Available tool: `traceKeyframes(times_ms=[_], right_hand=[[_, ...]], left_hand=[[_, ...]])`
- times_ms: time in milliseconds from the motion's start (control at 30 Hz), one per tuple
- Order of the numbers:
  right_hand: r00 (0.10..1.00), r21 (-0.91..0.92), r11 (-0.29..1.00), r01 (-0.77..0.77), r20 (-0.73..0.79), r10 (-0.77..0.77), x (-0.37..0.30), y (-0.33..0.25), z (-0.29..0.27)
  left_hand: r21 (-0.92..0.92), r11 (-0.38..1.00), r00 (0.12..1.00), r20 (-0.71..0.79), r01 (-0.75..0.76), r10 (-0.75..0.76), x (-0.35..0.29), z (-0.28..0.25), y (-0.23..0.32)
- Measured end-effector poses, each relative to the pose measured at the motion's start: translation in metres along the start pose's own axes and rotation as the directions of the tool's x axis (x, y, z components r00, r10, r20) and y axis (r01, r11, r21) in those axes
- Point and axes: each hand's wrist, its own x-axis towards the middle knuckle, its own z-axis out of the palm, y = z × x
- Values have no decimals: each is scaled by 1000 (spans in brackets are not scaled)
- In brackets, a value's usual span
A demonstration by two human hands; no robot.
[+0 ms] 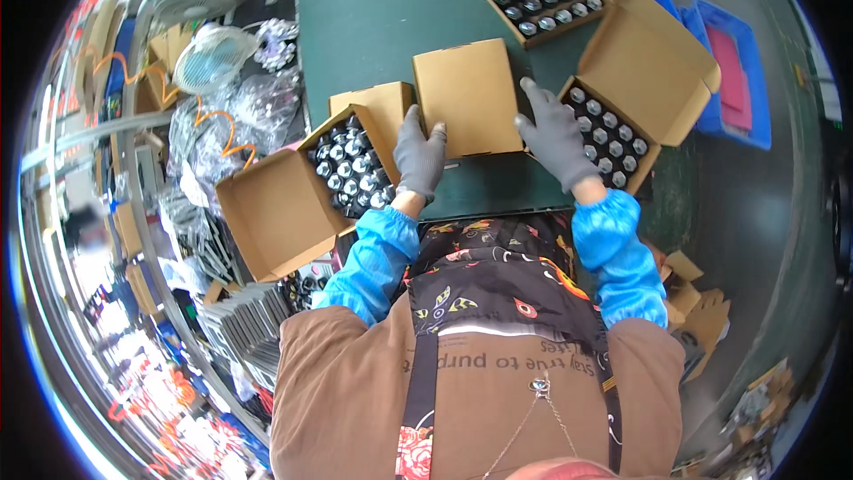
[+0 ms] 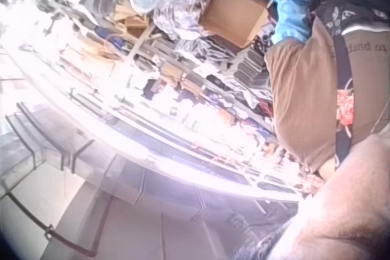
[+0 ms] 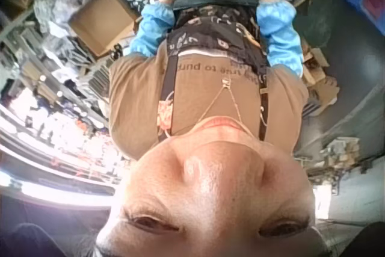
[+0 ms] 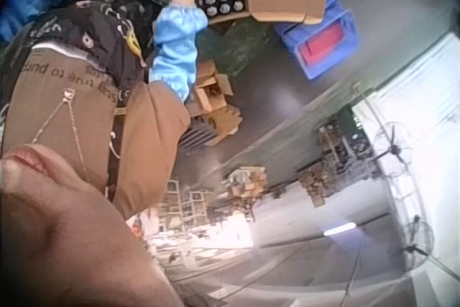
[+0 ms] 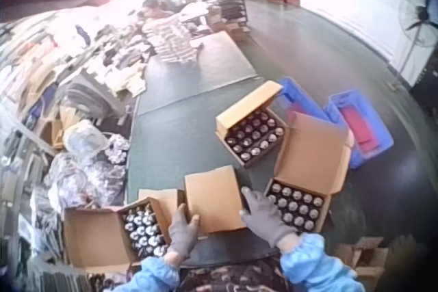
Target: The person assembles small electronic components by placing black cylindrical parts into circular cutouts on gray metal plates. They then pack the assembled plates into cardboard boxes and arrange multiple small silver cylindrical items into separate boxes on the table.
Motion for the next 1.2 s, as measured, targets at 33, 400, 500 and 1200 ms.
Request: traceKeyframes(times_ms=[33, 400, 500, 1200], right_hand=[[997, 18, 997, -78, 22, 78, 18, -2, 16], [923, 241, 894, -377, 16, 385, 58, -4, 86], [907, 373, 832, -411, 73, 415, 53, -21, 73], [943, 862, -433, -263, 325, 75, 42, 4, 103]], left_hand=[[-36, 991, 983, 131, 133, -127, 6, 0, -7], [-495, 514, 664, 715, 701, -217, 50, 13, -38], [-481, 671, 772, 595, 564, -223, 50, -26, 0], [324, 869, 906, 327, -375, 269, 25, 46, 124]])
